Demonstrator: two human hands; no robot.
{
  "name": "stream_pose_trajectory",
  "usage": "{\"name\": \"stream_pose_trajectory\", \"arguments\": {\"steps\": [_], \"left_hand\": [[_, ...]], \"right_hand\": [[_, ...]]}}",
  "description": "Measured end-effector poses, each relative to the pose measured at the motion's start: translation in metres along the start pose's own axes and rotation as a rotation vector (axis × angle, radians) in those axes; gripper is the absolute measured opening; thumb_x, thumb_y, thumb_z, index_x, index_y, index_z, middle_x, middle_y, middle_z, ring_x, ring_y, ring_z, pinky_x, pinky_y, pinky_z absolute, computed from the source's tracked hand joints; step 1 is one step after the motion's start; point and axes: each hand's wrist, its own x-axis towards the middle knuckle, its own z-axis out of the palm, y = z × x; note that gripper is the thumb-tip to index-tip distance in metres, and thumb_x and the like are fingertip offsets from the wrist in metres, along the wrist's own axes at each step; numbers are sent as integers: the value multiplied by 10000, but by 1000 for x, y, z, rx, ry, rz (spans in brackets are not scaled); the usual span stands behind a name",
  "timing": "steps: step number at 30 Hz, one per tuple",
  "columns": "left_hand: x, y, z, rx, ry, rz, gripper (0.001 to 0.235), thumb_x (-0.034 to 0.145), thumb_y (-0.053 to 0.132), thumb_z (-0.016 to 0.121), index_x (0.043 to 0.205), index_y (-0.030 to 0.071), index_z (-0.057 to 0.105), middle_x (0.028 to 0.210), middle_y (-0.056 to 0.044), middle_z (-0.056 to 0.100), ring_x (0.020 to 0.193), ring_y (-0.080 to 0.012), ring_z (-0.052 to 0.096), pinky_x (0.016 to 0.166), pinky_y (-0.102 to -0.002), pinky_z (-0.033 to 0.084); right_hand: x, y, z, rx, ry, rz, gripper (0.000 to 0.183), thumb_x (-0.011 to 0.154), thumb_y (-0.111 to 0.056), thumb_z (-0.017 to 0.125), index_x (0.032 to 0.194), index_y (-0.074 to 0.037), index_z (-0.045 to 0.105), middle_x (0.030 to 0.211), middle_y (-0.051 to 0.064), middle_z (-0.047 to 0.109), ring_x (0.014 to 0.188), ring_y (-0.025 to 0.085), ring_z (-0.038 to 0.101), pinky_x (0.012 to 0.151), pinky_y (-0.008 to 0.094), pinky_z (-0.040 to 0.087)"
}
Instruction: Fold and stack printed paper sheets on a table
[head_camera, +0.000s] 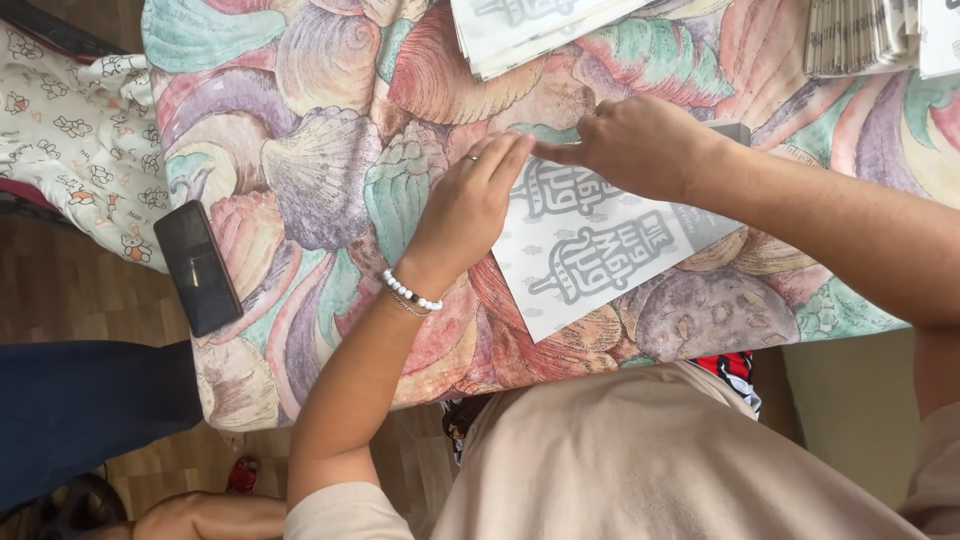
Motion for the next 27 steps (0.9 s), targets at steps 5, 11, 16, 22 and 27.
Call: {"name": "stream_pose_trajectory", "arguments": {"steps": [5, 11, 16, 22, 27], "left_hand": [[-3, 1, 10, 199, -127, -21, 578, 965, -55, 497, 1533, -25, 394, 1132, -109, 588, 1024, -258, 585, 882, -359, 555], [-6, -2, 11, 237, -54, 12, 417, 944, -6, 531, 1354, -52, 589, 1082, -110, 605, 925, -267, 593, 797, -377, 543], [-21, -15, -9, 241, -140, -221, 450, 977, 178, 656, 1413, 285, 630, 1507, -224, 464, 1347, -400, 432, 1173, -728, 181], [-17, -10, -25, 241, -233, -343, 395, 999, 215, 620, 1384, 300, 649, 1664, -217, 253, 1508, -479, 259, 1164, -782, 2], [-12, -5, -10, 190, -54, -281, 391, 982, 31, 643, 1366, 96, 615, 1632, -219, 346, 1523, -407, 274, 1248, -637, 103]], "right_hand": [[0, 0, 1, -31, 2, -9, 816, 1021, -150, 532, 1700, -328, 116, 763, -33, 628, 647, 96, 606, 547, 211, 576], [-2, 1, -1, -2, -11, -9, 788, 1026, -143, 525, 1694, -338, 157, 824, -34, 665, 686, 97, 644, 575, 218, 604], [-2, 0, -2, -2, -23, -8, 793, 1022, -162, 533, 1694, -329, 147, 888, 0, 653, 737, 116, 652, 585, 224, 621], [-2, 0, -4, 29, -35, -3, 783, 1030, -138, 522, 1694, -337, 157, 863, -12, 658, 716, 111, 650, 584, 231, 642], [-1, 0, -1, 20, -20, 4, 772, 1027, -146, 519, 1688, -342, 173, 857, -25, 660, 712, 106, 654, 588, 233, 633]]}}
